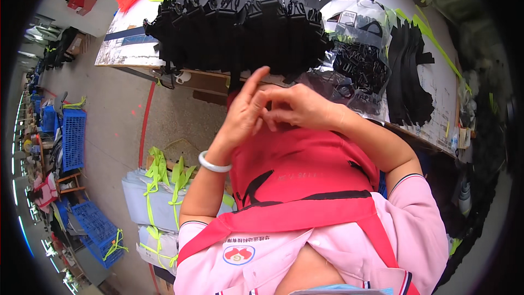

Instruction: Assembling black straps by threading them through plastic buckles on a factory assembly line.

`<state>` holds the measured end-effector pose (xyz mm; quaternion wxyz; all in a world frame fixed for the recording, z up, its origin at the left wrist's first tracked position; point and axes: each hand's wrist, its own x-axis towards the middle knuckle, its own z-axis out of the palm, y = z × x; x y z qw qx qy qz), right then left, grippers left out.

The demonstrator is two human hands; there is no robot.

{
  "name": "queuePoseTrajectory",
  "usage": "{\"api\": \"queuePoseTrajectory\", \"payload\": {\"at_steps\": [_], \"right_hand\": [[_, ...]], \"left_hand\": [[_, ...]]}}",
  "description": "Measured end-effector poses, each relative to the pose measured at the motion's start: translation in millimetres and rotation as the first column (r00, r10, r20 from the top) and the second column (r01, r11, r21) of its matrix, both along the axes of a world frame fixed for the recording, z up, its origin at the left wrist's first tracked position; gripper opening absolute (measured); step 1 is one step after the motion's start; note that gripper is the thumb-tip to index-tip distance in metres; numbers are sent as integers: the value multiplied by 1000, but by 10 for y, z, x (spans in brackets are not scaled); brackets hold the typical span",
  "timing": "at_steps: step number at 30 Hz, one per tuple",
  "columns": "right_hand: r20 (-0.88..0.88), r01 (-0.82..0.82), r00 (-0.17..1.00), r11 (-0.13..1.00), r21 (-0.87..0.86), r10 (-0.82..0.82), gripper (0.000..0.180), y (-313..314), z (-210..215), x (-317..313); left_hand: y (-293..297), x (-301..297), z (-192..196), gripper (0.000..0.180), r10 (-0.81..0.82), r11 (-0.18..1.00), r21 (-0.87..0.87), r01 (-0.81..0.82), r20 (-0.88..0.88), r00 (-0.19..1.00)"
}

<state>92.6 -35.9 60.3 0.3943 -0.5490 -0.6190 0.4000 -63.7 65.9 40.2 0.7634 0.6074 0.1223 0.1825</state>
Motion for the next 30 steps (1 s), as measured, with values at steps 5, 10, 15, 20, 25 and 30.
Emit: {"api": "queuePoseTrajectory", "payload": {"at_steps": [5,10,15,20,25,30], "right_hand": [[-202,-179,974,891,-417,101,17,-185,-81,99],[-15,-2,1000,987,-160,0,18,-550,-214,377],[130,180,973,980,89,-190,23,-989,-305,259],[357,744,555,641,191,-751,14,-1861,-162,906],[747,900,184,415,133,-639,16,-2630,-133,1475],[859,890,128,440,121,-495,16,-2824,-363,1668]], "left_hand": [[-340,68,-214,74,-94,942,-334,26,-190,977],[-215,7,-414,34,-506,751,-589,299,-223,833],[-424,5,-582,17,-481,764,-580,282,-221,848],[-546,70,-687,14,-430,757,-605,246,-178,885],[-595,171,-722,15,-408,791,-574,211,-239,881],[-609,212,-727,17,-414,819,-530,221,-278,867]]}}
